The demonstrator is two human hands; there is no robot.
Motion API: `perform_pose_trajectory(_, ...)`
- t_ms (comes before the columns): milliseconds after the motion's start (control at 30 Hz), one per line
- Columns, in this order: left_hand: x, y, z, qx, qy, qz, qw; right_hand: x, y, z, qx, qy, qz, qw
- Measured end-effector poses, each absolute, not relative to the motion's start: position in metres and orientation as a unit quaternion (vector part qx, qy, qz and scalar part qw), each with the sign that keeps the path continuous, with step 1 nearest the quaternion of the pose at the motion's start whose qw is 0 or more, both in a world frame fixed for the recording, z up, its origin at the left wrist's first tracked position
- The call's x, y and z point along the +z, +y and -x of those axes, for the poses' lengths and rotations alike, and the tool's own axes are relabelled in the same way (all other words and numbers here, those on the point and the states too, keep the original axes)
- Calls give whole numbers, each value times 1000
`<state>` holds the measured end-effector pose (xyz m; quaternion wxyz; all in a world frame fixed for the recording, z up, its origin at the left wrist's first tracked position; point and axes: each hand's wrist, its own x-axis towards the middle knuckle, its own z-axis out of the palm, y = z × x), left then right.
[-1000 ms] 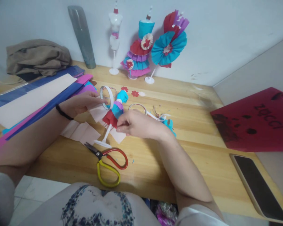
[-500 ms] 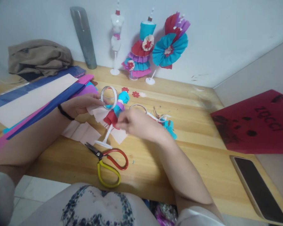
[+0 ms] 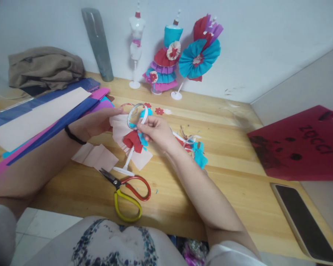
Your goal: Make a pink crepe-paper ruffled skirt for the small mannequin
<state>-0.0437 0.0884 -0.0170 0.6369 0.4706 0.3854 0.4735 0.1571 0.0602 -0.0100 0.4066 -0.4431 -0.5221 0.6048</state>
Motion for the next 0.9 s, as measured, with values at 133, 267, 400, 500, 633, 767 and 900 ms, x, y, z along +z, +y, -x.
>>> perform_pose_trajectory(133,-18,90,46,468,407,-438,651,-12,61,-157,646,-471,426,424)
perform_pose_trajectory(267,-15,94,52,397,477,-388,682,-12,59,-156,665,-448,410,434)
perform_pose_trajectory(400,-16,87,50,414,524,-364,649,-10,60,-157,659,-455,407,439)
perform_pose_trajectory(500,-21,71,44,440,534,-375,616,-10,61,-158,659,-458,405,438)
perform_pose_trajectory(633,-25,48,37,436,480,-442,620,-11,61,-158,657,-460,409,436)
perform_pose_trajectory(767,-19,39,29,437,417,-489,629,-11,60,-156,655,-462,409,436)
perform_pose_trajectory(900,-15,39,20,441,411,-493,628,-10,60,-156,654,-464,405,438)
